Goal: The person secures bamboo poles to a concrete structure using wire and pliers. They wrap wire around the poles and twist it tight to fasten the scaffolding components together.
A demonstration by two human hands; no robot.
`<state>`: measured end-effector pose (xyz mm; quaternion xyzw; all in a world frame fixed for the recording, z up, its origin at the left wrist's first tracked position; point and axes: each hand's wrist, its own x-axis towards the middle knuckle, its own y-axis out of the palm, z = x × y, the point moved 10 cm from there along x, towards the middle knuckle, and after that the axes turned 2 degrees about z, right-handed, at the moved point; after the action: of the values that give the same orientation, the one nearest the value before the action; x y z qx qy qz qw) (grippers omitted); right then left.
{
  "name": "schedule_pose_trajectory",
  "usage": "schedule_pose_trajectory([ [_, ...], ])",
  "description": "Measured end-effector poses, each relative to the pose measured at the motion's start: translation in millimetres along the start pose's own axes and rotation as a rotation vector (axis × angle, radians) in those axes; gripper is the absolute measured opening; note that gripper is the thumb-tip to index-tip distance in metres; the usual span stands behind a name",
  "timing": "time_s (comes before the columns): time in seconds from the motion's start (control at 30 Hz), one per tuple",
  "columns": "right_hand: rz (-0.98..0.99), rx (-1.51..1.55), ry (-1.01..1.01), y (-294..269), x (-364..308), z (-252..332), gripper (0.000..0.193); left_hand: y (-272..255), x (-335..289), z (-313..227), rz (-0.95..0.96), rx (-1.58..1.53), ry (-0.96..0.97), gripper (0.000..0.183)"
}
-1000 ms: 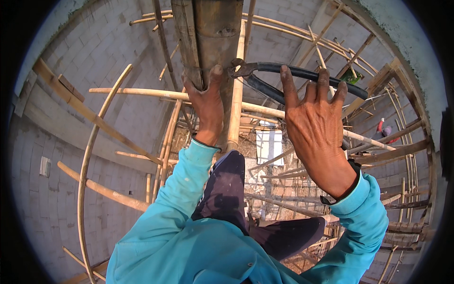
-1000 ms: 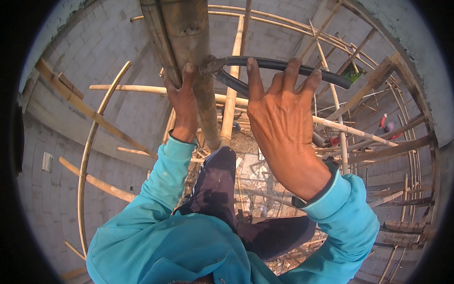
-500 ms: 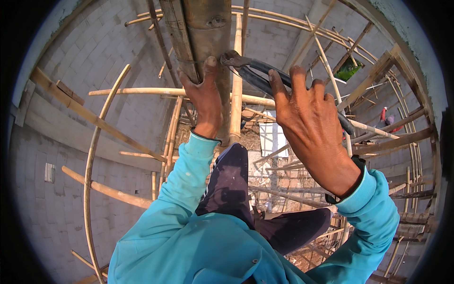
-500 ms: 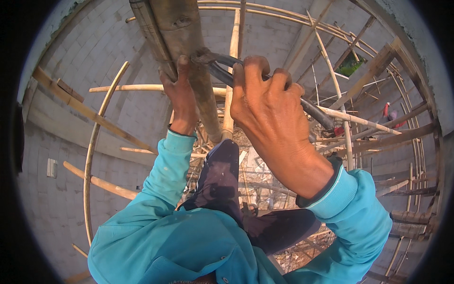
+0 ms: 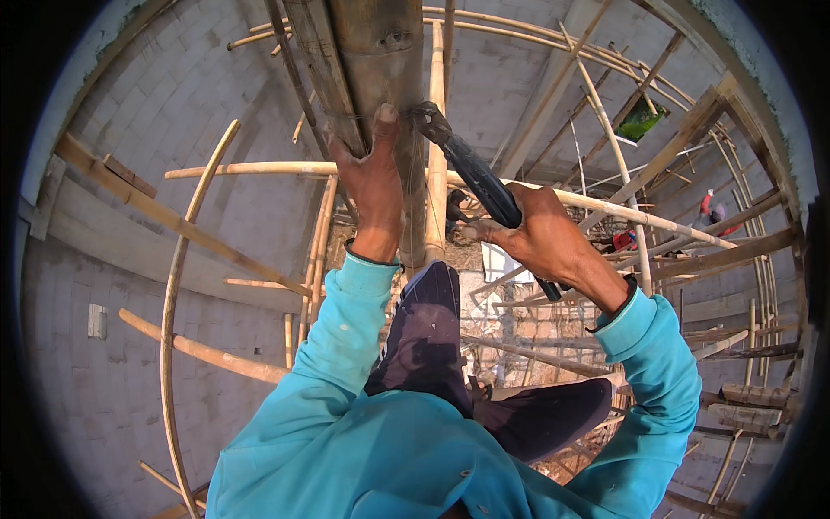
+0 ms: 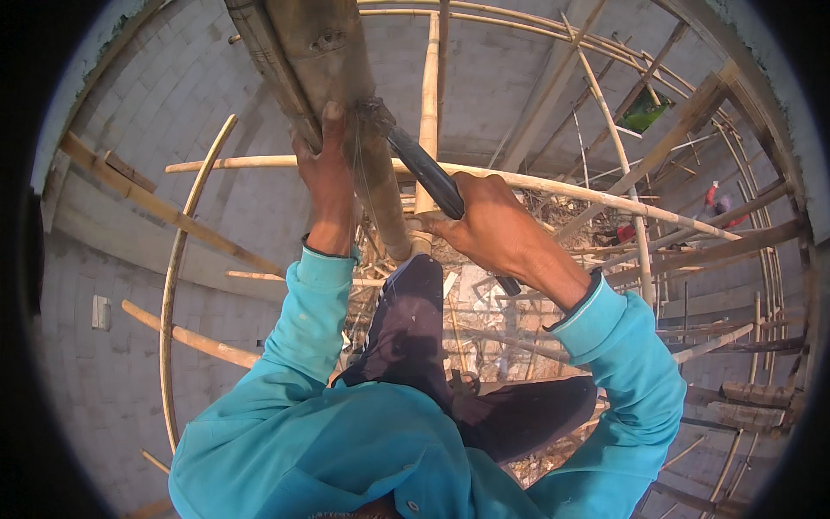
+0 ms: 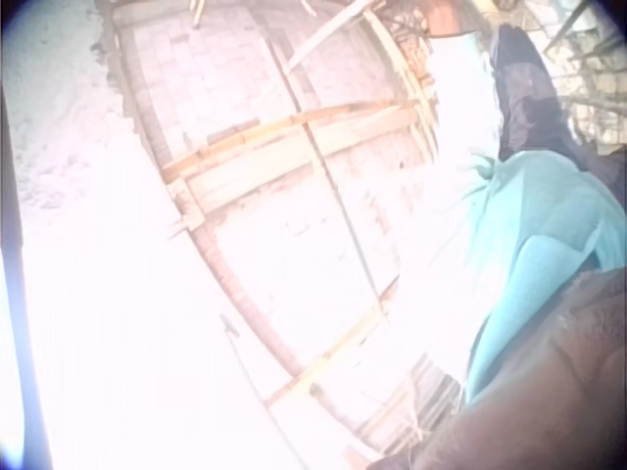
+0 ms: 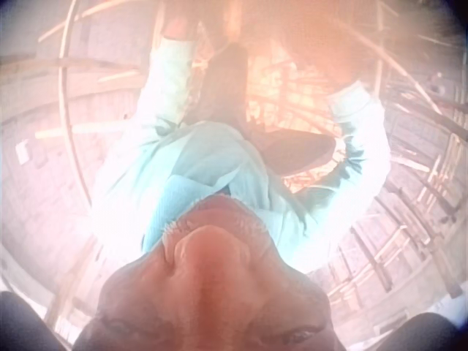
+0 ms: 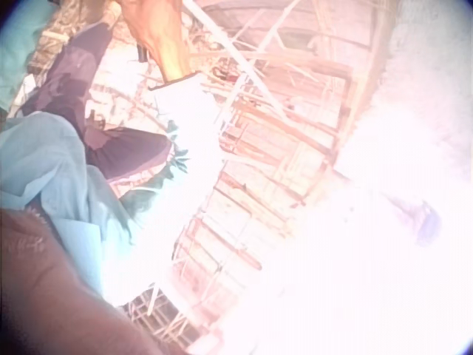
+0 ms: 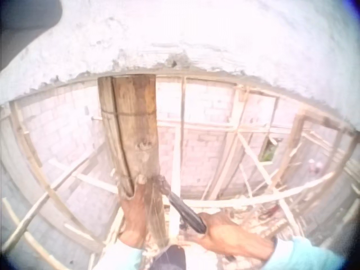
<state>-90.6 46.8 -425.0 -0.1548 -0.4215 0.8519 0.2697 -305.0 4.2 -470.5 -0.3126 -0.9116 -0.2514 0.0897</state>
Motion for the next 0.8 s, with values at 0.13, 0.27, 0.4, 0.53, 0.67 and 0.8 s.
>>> schedule_pose_trajectory([
  [0.13,-0.129,0.171,-0.033,33,16,-46,0.040,2,-17,-37,0.010,0.339,0.050,0.103],
  [0.27,-0.271,0.335,-0.240,57,31,-55,0.029,-16,-7,-10,0.170,0.268,0.138,0.102],
  [0.4,-0.345,0.407,-0.262,75,48,-69,0.037,-27,-2,13,0.138,0.654,0.311,0.116],
  [0.53,-0.483,0.456,-0.353,83,53,-70,0.034,-4,-11,-5,-0.049,0.869,0.515,0.124],
  [0.67,-0.354,0.513,-0.303,80,44,-63,0.036,6,-15,-16,-0.237,1.024,0.538,0.125],
  [0.8,0.041,0.958,-0.069,86,19,-36,0.039,0,-5,-12,-0.277,0.931,0.559,0.124],
])
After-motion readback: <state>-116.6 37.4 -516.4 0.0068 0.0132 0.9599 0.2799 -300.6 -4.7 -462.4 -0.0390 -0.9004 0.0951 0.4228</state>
